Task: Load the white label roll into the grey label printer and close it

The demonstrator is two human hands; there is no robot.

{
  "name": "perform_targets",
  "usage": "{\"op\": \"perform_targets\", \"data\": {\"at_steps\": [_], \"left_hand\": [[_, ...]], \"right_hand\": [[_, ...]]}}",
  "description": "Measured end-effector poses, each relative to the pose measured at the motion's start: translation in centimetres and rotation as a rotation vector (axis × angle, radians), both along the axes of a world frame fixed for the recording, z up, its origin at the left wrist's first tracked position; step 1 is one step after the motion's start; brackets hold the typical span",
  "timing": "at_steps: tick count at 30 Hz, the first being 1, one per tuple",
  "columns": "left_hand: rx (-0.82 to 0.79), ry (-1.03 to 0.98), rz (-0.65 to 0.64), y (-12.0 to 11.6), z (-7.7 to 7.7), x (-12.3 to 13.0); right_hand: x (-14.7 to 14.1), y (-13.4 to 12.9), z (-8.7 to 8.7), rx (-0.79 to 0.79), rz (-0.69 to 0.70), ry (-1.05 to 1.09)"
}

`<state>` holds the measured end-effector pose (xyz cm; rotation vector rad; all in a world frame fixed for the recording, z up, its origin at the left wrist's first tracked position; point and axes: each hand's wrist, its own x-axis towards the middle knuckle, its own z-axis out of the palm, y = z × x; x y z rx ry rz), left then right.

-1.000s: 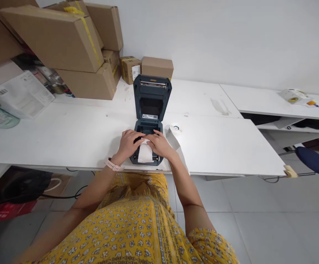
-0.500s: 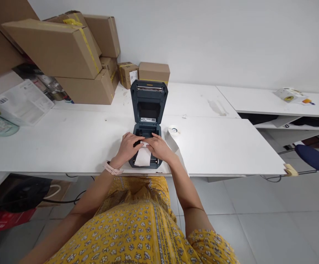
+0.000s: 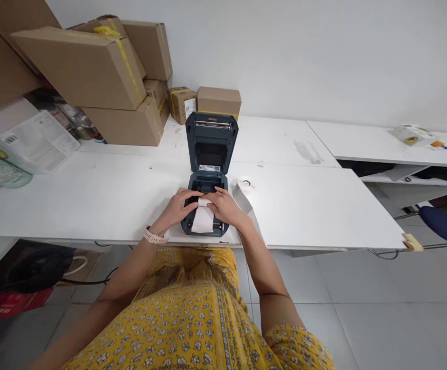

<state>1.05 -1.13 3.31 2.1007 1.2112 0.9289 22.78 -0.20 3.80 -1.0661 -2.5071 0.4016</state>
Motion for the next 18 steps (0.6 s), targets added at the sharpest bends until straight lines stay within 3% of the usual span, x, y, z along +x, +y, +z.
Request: {"op": "perform_targets", "data": {"at_steps": [12, 18], "left_hand": [[0.127, -0.042, 0.095, 0.4, -1.1, 0.7], [0.101, 0.014, 0.165, 1.8, -1.2, 0.9]], "right_hand": [[-0.2, -0.3, 0.1, -0.017, -0.012, 0.097], [-0.3, -0.4, 0.0, -0.020, -0.023, 0.065]]}}
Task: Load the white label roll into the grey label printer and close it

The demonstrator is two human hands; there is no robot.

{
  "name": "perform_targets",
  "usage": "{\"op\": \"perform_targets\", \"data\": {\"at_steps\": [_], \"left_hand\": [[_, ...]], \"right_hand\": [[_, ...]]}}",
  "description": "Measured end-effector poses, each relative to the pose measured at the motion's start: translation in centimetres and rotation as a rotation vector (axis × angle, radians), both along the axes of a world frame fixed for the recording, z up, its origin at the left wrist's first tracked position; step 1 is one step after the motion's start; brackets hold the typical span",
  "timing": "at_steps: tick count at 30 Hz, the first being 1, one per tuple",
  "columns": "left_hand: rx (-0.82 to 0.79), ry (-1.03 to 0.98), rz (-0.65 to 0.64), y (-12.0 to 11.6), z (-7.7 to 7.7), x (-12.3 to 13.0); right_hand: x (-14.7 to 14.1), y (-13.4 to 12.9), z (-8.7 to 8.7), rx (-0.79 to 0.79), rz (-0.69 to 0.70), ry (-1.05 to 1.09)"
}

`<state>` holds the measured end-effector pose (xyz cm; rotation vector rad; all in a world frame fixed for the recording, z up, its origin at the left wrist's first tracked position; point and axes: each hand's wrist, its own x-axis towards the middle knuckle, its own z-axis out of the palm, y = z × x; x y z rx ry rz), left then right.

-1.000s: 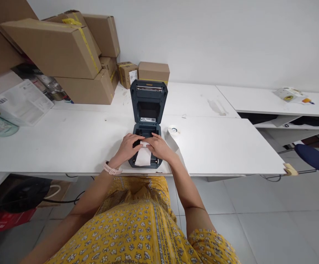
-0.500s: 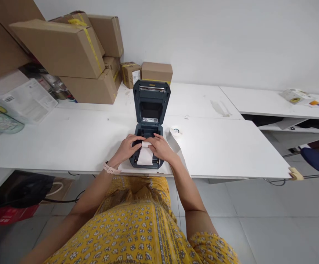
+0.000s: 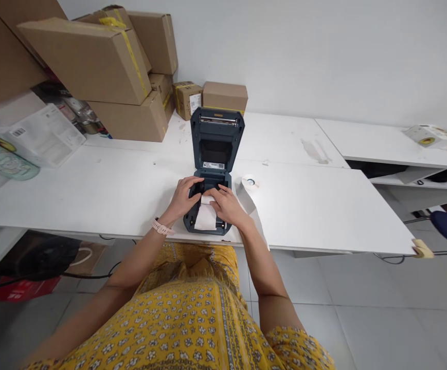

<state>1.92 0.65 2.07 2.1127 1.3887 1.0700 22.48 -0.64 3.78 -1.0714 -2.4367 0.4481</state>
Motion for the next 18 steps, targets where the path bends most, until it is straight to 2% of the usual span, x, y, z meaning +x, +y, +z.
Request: {"op": "perform_targets", "data": {"at_steps": [8, 18], "left_hand": [[-0.194, 0.111, -0.046, 0.9, 0.7, -0.1], [-0.228, 0.109, -0.035, 0.4, 1.6, -0.2]], "right_hand": [[-0.2, 0.3, 0.5, -0.009, 0.007, -0.122], [0.5, 1.2, 0.7, -0.052, 0.091, -0.131]]}}
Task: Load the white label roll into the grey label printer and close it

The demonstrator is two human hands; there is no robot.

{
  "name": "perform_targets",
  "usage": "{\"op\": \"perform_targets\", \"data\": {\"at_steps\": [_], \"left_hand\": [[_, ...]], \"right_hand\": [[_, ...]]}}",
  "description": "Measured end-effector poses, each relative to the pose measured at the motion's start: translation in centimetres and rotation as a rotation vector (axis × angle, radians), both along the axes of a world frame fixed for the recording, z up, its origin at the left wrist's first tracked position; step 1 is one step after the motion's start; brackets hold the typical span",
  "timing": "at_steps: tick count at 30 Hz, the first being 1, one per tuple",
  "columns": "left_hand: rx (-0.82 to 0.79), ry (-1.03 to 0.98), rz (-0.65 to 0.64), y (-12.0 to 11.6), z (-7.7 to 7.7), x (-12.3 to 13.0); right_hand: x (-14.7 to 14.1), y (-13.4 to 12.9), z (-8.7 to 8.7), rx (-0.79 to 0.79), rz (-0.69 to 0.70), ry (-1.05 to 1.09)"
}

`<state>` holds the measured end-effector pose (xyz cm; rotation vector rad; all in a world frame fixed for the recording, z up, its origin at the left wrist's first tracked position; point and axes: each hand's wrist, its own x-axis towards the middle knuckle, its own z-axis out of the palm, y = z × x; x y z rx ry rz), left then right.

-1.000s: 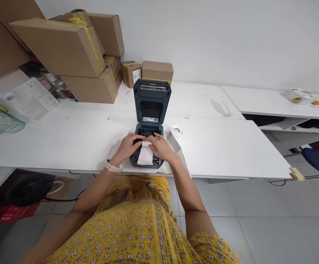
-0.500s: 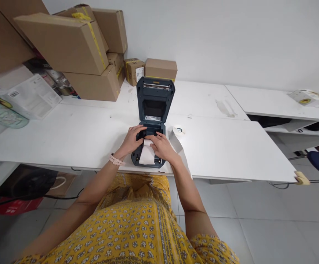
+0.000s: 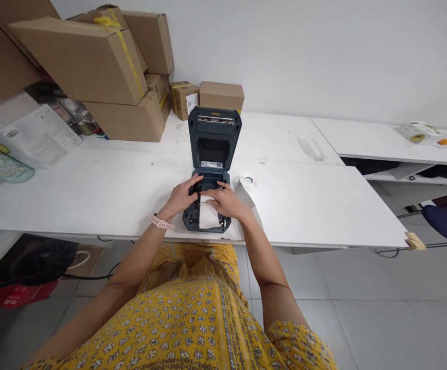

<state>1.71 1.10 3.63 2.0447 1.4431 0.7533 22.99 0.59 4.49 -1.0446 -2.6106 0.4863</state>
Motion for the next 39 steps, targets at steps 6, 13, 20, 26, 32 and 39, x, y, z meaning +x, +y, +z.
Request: {"op": "perform_targets", "data": {"at_steps": [6, 13, 20, 26, 32, 39], "left_hand": [[0.003, -0.026, -0.007, 0.1, -0.2, -0.1], [0.022, -0.097, -0.010, 0.2, -1.2, -0.1], [0.006, -0.138, -0.020, 0.1, -1.8, 0.1], [0.020, -0.203, -0.026, 0.0, -2.7, 0.2], [-0.002, -0.222, -0.014, -0.1, -3.0, 0.2], [-0.041, -0.207, -0.051, -1.2, -3.1, 0.4]], "right_hand": [[0.2, -0.3, -0.3, -0.012, 0.015, 0.006], [0.0, -0.7, -0.4, 0.026, -0.014, -0.012], [-0.1, -1.0, -0.2, 0.017, -0.018, -0.008], [-0.2, -1.1, -0.3, 0.027, -0.017, -0.003], [-0.1, -1.1, -0.4, 0.020, -0.008, -0.004], [-0.1, -1.1, -0.5, 0.010, 0.004, 0.028]]}}
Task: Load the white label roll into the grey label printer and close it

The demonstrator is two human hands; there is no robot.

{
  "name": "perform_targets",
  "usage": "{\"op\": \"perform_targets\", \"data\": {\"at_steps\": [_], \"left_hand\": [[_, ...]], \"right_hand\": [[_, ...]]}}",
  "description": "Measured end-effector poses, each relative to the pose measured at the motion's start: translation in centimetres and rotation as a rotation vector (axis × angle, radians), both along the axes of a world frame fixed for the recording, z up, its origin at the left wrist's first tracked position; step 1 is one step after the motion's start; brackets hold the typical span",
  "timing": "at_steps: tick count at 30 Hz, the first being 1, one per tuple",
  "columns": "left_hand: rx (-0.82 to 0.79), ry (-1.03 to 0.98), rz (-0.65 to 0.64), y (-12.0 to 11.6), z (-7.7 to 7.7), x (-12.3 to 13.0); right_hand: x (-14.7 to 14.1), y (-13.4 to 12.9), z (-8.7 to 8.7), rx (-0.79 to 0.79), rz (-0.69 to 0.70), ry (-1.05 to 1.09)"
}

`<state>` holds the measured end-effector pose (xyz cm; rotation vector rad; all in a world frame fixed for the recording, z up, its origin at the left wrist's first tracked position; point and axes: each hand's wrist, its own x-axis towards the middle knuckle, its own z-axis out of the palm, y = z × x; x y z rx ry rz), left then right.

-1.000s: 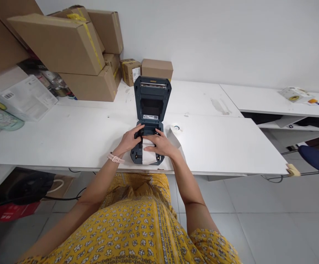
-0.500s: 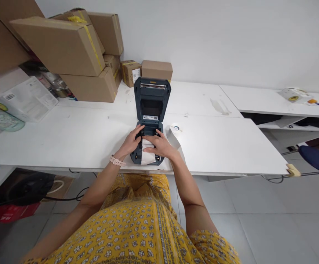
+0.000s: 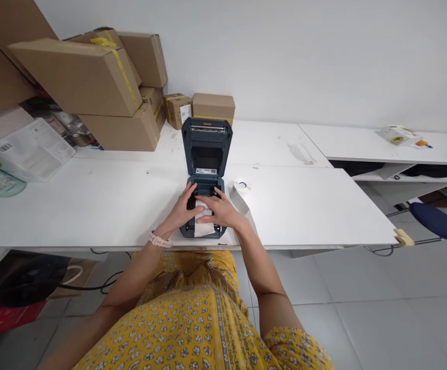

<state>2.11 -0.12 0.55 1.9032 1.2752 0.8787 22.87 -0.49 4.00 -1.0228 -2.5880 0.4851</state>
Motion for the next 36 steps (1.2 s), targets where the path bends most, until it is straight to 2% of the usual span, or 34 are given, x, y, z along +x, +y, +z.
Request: {"op": "perform_targets", "data": {"at_steps": [19, 25, 28, 30, 33, 34, 36], "left_hand": [[-0.033, 0.006, -0.097, 0.3, 0.2, -0.5], [-0.033, 0.011, -0.104, 0.3, 0.1, -0.6], [-0.055, 0.007, -0.102, 0.3, 0.1, -0.6], [-0.076, 0.005, -0.095, 0.5, 0.1, -0.6], [-0.083, -0.027, -0.101, 0.6, 0.1, -0.6], [-0.080, -0.048, -0.105, 0.5, 0.1, -0.6], [-0.076, -0.092, -0.107, -0.2, 0.0, -0.8]], "right_hand": [[0.0, -0.3, -0.3, 0.040, -0.017, -0.034], [0.0, -0.9, -0.5, 0.001, -0.011, 0.047], [1.1, -1.1, 1.5, -0.042, -0.035, 0.254], [1.9, 0.1, 4.0, 0.026, -0.162, 0.511], [2.6, 5.0, 8.0, 0.281, -0.422, 0.860], [2.5, 7.1, 9.0, 0.297, -0.440, 0.891], [2.1, 10.8, 10.5, 0.189, -0.446, 0.907]]}}
